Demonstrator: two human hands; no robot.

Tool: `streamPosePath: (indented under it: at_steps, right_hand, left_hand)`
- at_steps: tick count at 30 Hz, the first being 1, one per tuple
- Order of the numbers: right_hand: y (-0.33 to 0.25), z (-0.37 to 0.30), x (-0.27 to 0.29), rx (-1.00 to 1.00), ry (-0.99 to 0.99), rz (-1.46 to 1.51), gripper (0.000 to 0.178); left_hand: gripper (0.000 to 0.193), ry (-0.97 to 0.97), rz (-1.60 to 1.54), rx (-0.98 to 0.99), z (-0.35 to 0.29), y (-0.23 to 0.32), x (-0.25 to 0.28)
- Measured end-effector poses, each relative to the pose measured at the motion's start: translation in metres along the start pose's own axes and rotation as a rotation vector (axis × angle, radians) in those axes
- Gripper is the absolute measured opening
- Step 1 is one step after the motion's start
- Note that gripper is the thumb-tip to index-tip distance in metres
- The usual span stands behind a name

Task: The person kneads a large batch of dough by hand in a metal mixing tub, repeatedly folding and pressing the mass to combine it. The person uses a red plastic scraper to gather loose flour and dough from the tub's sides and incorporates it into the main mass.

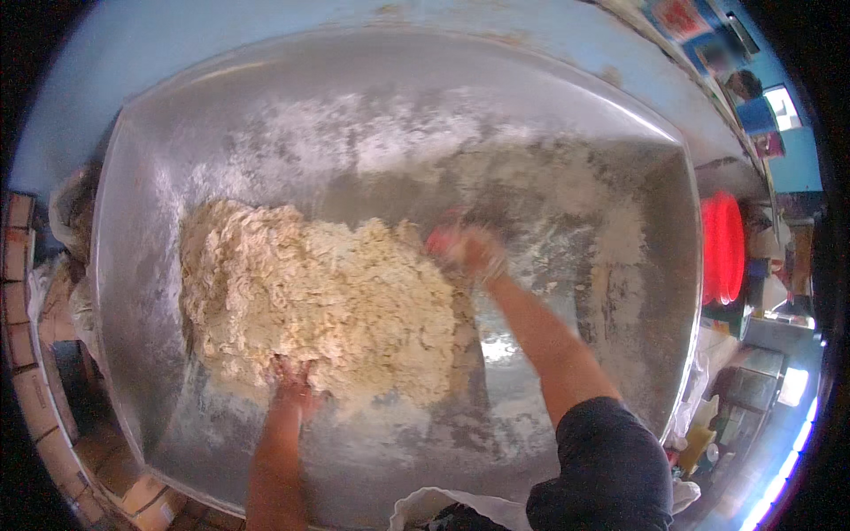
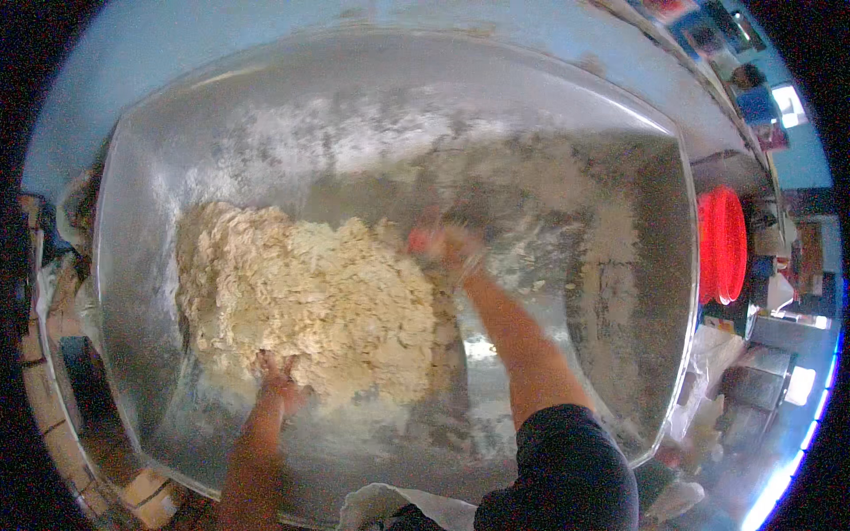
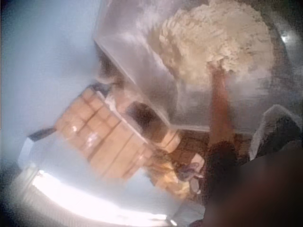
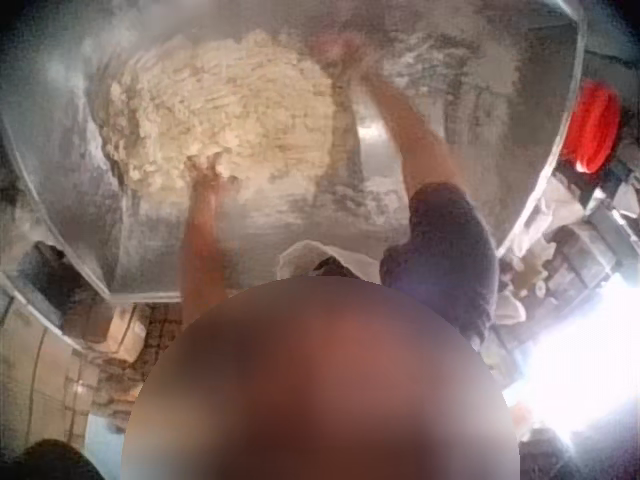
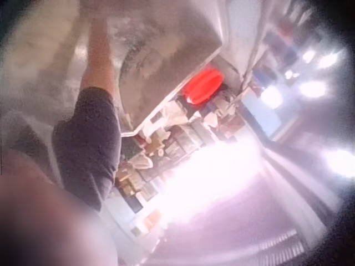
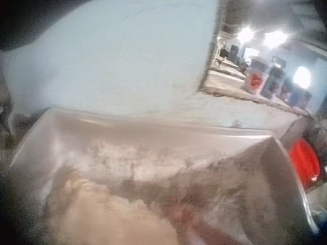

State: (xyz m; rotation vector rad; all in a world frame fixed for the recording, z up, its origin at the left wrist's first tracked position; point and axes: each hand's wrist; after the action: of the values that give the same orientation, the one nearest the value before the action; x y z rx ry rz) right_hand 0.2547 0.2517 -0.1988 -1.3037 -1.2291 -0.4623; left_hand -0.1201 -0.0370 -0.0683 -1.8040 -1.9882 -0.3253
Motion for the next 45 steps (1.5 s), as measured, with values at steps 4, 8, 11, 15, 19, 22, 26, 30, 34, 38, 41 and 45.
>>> streamPosePath:
  at_steps: [4,8,11,15,19,22,26,30,34,38,41,45]
  right_hand:
    - [-0.014,-0.057,0.06,0.21,-0.038,0.052,0.023]
    - [0.059,-0.014,0.17,-0.008,-0.003,0.205,0.029]
    - [0.136,0.041,0.202,-0.096,0.138,0.924,0.04]
    - [0.16,0.026,0.138,0.006,0.36,0.453,0.033]
    - [0.123,-0.06,0.07,0.011,0.306,0.637,0.027]
    - [0.106,-0.094,0.093,-0.221,0.179,0.443,0.024]
    - [0.106,-0.056,0.216,-0.071,0.367,0.094,0.021]
    - [0.121,0.023,0.312,0.268,0.662,-0.363,0.031]
    - [0.15,0.044,0.251,0.165,0.494,-0.359,0.032]
    - [0.12,0.003,0.114,-0.162,0.058,-0.152,0.041]
    - [0.04,-0.063,0.045,0.077,-0.252,0.686,0.049]
    - [-0.001,-0.1,0.08,-0.01,-0.418,0.979,0.044]
  left_hand:
    - [0.086,0.222,-0.224,0.154,-0.009,0.034,-0.019]
    - [0.095,-0.168,-0.473,0.095,0.008,0.115,-0.06]
    - [0.108,-0.033,-0.294,0.225,0.018,0.175,-0.077]
    - [0.117,-0.038,-0.281,0.439,0.024,0.21,-0.051]
    - [0.118,-0.078,-0.115,0.394,0.02,0.213,-0.02]
    - [0.114,-0.082,-0.067,0.397,0.019,0.213,-0.011]
    - [0.105,-0.175,-0.001,0.366,0.019,0.215,-0.003]
    - [0.104,-0.239,-0.041,0.362,0.012,0.221,0.014]
    - [0.105,-0.199,-0.136,0.374,0.008,0.222,0.016]
    - [0.107,-0.205,-0.124,0.338,0.016,0.216,0.006]
    - [0.106,-0.269,-0.077,0.308,0.021,0.213,0.001]
    - [0.094,-0.052,-0.116,0.301,0.022,0.213,-0.003]
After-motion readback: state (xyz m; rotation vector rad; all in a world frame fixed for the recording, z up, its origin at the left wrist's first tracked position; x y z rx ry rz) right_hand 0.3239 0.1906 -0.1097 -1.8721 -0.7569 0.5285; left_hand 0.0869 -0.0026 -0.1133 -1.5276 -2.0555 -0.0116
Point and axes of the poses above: each hand's wrist, its own z-axis towards the middle knuckle, its own x-axis out of the back of the hand, y = z × x, and after that the axes turned 8 degrees about z, right-handed
